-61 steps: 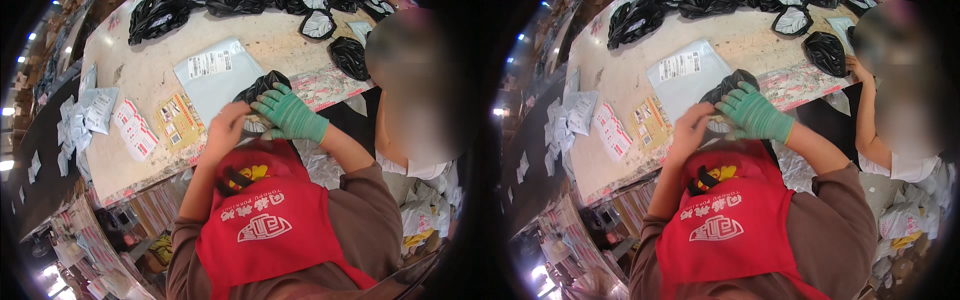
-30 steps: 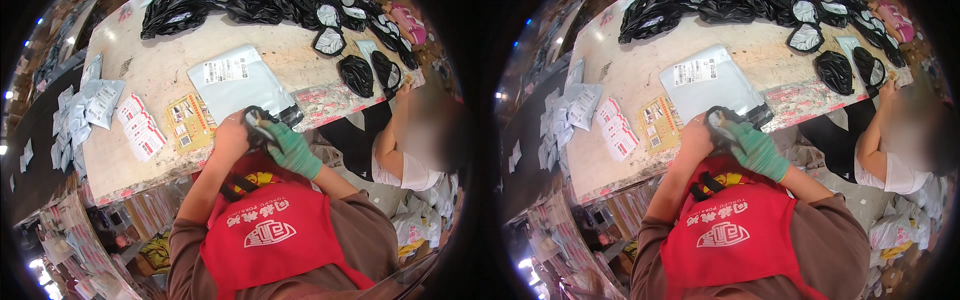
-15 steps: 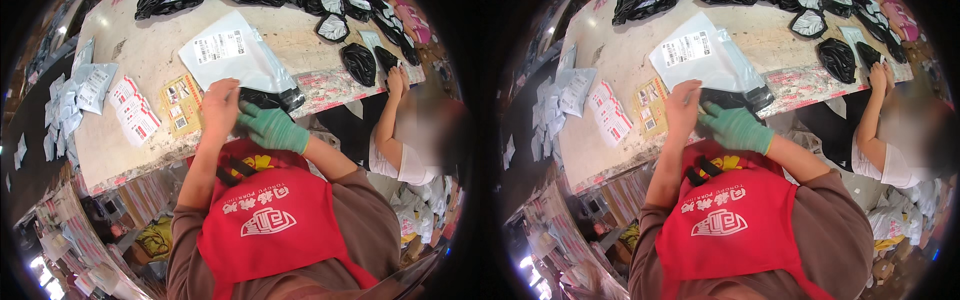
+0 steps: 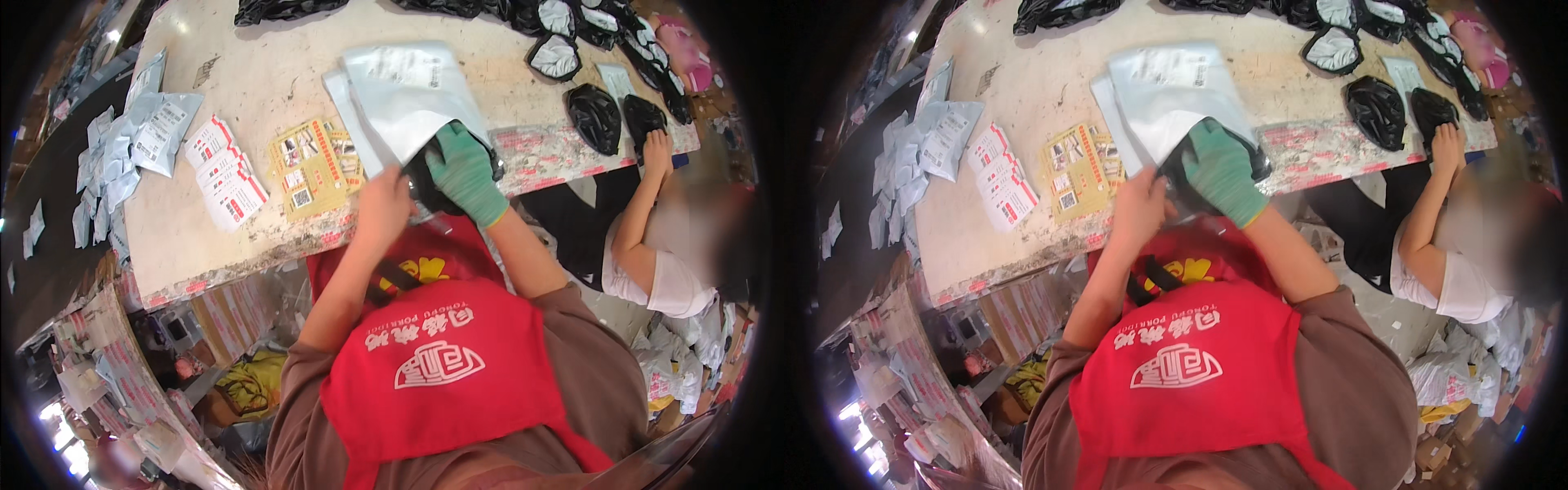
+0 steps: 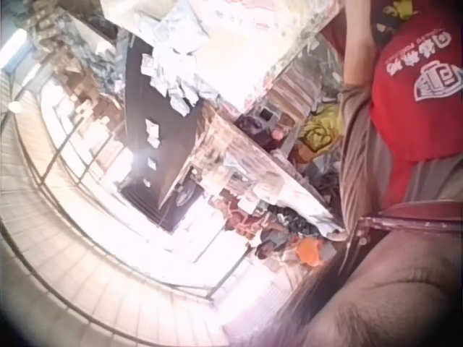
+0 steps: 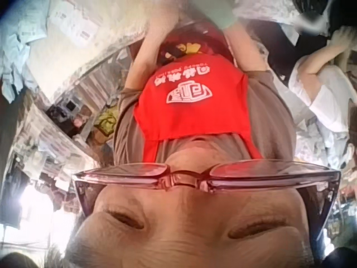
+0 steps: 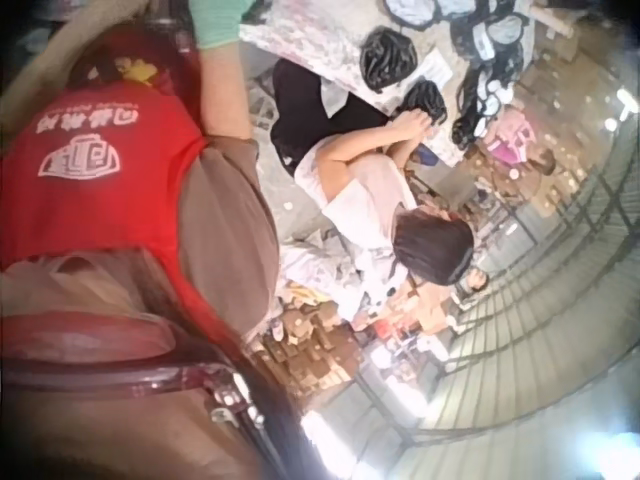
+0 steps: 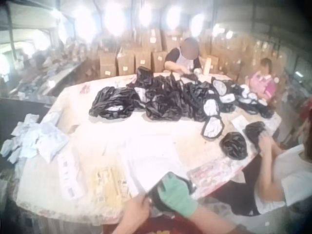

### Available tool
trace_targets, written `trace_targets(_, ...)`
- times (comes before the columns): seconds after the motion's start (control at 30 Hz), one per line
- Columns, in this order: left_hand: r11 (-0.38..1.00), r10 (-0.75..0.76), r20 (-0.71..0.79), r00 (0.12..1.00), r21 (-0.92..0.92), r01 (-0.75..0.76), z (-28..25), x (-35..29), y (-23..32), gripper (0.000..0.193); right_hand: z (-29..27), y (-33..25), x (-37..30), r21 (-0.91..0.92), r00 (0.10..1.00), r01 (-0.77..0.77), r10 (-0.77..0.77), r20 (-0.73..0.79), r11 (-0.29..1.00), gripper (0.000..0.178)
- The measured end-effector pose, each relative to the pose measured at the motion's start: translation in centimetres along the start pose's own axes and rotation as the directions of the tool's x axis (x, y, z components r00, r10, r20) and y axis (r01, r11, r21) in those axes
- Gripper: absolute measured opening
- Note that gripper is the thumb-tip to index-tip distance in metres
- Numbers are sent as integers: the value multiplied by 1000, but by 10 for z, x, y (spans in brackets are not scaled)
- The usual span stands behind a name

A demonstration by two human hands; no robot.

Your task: The person places small yellow cards into black plastic bags, then puts the bags into white shipping envelopes and seals them. The person repeats this process for multiple items at a packing station.

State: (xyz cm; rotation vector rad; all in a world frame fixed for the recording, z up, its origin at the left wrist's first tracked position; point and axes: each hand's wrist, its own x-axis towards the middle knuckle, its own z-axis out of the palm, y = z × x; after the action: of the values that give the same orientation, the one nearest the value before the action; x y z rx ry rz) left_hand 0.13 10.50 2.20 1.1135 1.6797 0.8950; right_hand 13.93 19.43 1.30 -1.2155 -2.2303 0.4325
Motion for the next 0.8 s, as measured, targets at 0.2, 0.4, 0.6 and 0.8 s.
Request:
trace_targets(0.2, 996, 22, 81, 996, -90, -15, 20, -26, -3, 11, 37, 41, 26, 281, 906, 62, -172, 387, 958, 54)
trace_targets(0.4, 981, -31, 82, 996, -191, 47, 10, -31, -26, 9, -5, -8, -2, -227, 957, 213, -156, 244, 950, 64)
trace_targets(0.6, 983, -60, 118, 991, -168, 80, 11, -26, -26, 6, 57, 9, 11, -91, 970, 213, -200, 138, 973, 58)
trace_targets(0.8, 972, -53, 127, 990, -223, 80, 8, -23, -25, 4, 87, 24, 68, -48, 979, 204, -205, -23, 978, 55)
